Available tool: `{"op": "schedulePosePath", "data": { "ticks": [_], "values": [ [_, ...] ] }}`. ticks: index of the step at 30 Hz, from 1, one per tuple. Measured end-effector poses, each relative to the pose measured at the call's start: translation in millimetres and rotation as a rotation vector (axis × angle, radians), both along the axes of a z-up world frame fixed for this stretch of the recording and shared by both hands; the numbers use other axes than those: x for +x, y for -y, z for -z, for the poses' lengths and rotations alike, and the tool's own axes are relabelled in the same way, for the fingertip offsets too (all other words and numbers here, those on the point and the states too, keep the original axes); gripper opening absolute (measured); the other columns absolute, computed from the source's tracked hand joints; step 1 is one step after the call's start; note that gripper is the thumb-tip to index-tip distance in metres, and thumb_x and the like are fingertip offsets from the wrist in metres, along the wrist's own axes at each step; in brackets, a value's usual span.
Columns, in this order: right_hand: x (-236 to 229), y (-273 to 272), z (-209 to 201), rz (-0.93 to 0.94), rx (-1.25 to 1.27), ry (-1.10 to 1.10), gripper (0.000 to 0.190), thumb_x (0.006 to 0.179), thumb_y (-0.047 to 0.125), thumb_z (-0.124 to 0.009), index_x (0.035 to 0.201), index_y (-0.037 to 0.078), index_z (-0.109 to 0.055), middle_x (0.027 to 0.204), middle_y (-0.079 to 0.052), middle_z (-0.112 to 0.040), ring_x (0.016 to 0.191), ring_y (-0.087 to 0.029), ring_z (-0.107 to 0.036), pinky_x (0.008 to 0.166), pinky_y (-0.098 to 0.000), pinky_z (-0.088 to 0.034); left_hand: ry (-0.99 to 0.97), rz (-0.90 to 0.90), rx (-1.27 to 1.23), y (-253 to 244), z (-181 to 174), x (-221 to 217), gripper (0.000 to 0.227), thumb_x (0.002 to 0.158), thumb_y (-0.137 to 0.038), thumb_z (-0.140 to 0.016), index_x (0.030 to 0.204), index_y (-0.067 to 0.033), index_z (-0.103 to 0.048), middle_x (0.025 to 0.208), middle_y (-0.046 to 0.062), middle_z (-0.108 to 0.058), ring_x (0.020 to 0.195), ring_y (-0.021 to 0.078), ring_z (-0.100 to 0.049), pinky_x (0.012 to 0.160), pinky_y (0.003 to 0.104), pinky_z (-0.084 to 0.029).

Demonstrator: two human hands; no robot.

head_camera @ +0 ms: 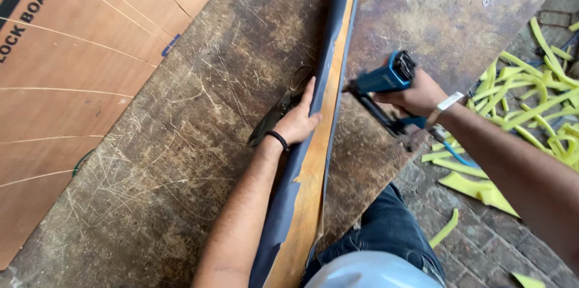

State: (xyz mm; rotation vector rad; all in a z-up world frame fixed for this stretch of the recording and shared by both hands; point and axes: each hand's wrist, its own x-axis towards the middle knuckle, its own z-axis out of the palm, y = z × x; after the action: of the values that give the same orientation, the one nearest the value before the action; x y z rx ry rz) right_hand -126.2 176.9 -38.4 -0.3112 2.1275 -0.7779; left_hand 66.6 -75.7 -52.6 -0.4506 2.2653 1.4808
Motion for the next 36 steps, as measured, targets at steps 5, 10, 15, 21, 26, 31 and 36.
{"op": "schedulePosePath", "data": {
  "ticks": [5, 10, 15, 21, 26, 31, 36],
  "values": [
    [26.7, 34.2, -24.4, -0.051, -0.16, -0.091, 0.025, 0.078, 0.024, -0.085, 0.092, 0.006, -0.074, 0.067, -0.004, -0.072, 0.056, -0.017, -0.069, 0.054, -0.0349, -0.056, 0.058, 0.01, -0.042, 1.9, 6.1, 2.9, 0.096, 0.099, -0.02, -0.056, 0.162, -0.0332, 0.015, 0.137, 0.032, -0.06, 0.114, 0.0418, -0.069, 0.101, 0.047, -0.052],
    [28.4, 47.4, -27.4, -0.148, -0.063, -0.188, 0.034, 0.076, 0.032, -0.087, 0.091, 0.004, -0.076, 0.071, -0.01, -0.074, 0.061, -0.018, -0.071, 0.06, -0.0357, -0.056, 0.057, 0.033, -0.025, 1.7, 3.0, -0.5, 0.098, 0.098, -0.018, -0.056, 0.16, -0.033, 0.018, 0.137, 0.032, -0.059, 0.111, 0.0399, -0.07, 0.097, 0.047, -0.055],
    [44.1, 34.2, -30.9, -0.219, -0.09, -0.268, 0.042, 0.071, 0.035, -0.09, 0.098, 0.005, -0.077, 0.079, -0.009, -0.076, 0.069, -0.021, -0.074, 0.068, -0.0379, -0.058, 0.17, 0.072, -0.088, -0.2, -8.2, -6.3, 0.116, 0.091, -0.015, -0.067, 0.159, -0.0302, 0.025, 0.133, 0.031, -0.064, 0.11, 0.0386, -0.071, 0.098, 0.046, -0.054],
    [70.1, 32.2, -24.0, -0.2, -0.119, -0.219, 0.047, 0.069, 0.038, -0.088, 0.102, 0.007, -0.077, 0.086, -0.01, -0.079, 0.076, -0.022, -0.076, 0.075, -0.0387, -0.06, 0.097, 0.078, -0.047, 4.2, -9.9, -7.5, 0.132, 0.082, -0.008, -0.08, 0.155, -0.0303, 0.028, 0.141, 0.028, -0.057, 0.123, 0.0357, -0.064, 0.105, 0.045, -0.049],
    [60.7, 13.6, -1.5, -0.135, 0.087, -0.193, 0.047, 0.076, 0.045, -0.086, 0.102, 0.007, -0.077, 0.087, -0.012, -0.078, 0.077, -0.025, -0.077, 0.079, -0.0399, -0.062, 0.11, -0.007, -0.047, -7.5, -10.4, 0.4, 0.125, 0.082, -0.008, -0.077, 0.16, -0.0301, 0.017, 0.143, 0.025, -0.057, 0.123, 0.0338, -0.065, 0.104, 0.044, -0.05],
    [40.2, -2.0, 12.0, -0.273, 0.136, -0.752, 0.064, 0.071, 0.039, -0.086, 0.123, 0.004, -0.071, 0.105, -0.024, -0.072, 0.097, -0.04, -0.07, 0.084, -0.0486, -0.057, -0.026, -0.179, -0.059, -6.5, -17.2, -31.6, 0.112, 0.074, 0.002, -0.069, 0.165, -0.0282, -0.011, 0.135, 0.021, -0.066, 0.118, 0.0315, -0.069, 0.099, 0.042, -0.055],
    [90.4, 25.2, 16.5, 0.063, -0.132, -0.222, 0.048, 0.085, 0.04, -0.074, 0.125, 0.015, -0.066, 0.113, -0.012, -0.069, 0.098, -0.027, -0.068, 0.085, -0.0475, -0.058, 0.03, -0.273, -0.203, -13.3, 11.1, -85.4, 0.102, 0.083, -0.021, -0.069, 0.168, -0.0237, -0.012, 0.138, 0.025, -0.065, 0.123, 0.0361, -0.066, 0.107, 0.043, -0.051]
  ]
}}
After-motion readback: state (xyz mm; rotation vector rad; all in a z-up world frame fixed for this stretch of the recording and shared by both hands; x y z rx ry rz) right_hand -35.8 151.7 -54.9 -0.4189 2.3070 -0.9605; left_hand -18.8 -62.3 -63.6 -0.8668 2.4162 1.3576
